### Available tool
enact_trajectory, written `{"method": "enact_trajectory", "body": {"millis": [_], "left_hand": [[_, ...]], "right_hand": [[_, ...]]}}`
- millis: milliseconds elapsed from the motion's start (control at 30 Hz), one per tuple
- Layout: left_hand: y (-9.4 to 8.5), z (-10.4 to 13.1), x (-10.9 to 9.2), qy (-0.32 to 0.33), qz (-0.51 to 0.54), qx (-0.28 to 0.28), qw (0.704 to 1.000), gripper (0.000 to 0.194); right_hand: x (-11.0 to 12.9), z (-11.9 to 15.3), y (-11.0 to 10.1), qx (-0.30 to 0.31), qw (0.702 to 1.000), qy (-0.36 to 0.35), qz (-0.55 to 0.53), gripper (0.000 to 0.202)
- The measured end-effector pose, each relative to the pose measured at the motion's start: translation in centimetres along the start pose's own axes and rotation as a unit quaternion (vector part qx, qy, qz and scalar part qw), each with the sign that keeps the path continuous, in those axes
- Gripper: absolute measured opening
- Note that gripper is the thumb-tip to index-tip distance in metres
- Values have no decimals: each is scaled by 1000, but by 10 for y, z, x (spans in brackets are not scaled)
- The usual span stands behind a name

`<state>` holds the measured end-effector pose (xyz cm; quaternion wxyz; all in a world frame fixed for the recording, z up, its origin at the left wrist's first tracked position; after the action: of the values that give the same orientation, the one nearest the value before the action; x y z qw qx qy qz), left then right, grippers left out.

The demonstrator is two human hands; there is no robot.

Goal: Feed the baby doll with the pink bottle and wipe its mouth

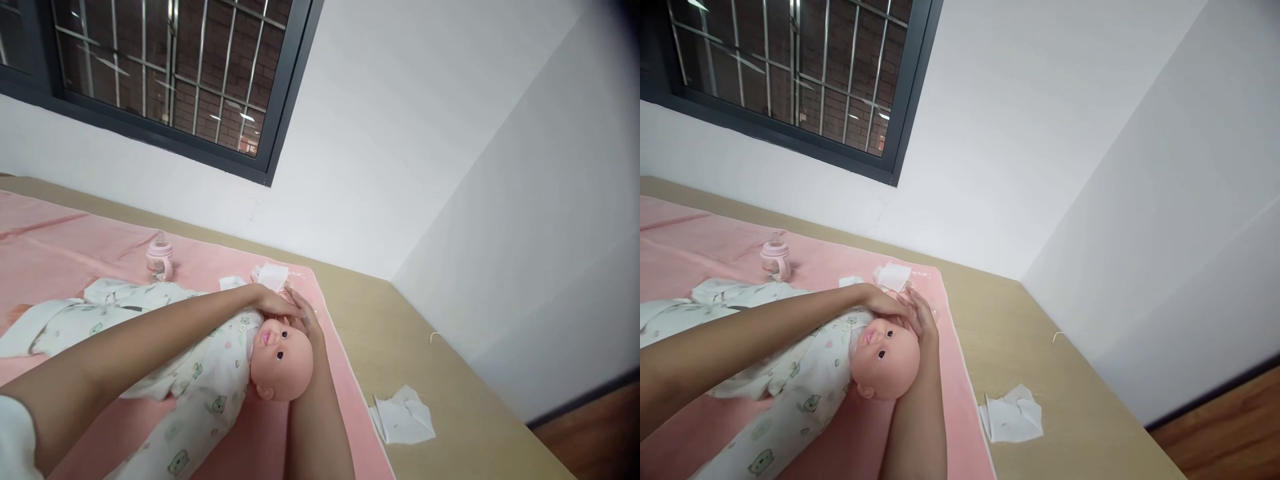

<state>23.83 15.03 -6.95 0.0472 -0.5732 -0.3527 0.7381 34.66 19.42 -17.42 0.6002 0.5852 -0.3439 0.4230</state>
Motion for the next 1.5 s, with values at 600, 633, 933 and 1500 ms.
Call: {"method": "enact_trajectory", "body": {"millis": [600, 633, 933, 1500], "left_hand": [[-88, 146, 6, -10, 175, -372, 911, 32], [-88, 147, 10, -13, 180, -368, 912, 32], [-95, 160, 15, 3, 180, -349, 920, 30], [-76, 158, -6, 58, 65, -321, 943, 32]], "right_hand": [[5, 2, 9, 32, 998, -35, 48, 29], [5, 2, 9, 31, 998, -35, 50, 32], [4, 1, 6, 44, 996, -27, 69, 41], [114, 65, 83, -27, 929, -155, 335, 24]]}}
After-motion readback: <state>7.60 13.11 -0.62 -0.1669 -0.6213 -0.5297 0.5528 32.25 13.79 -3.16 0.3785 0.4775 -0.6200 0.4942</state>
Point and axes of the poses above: each hand's wrist, its own z-axis away from the middle knuckle, its own y-axis out of the palm, x = y × z, the point moved 5 cm from there along -z, towards the middle knuckle, and after that the axes turned 6 degrees about z, right-handed, at the moved point
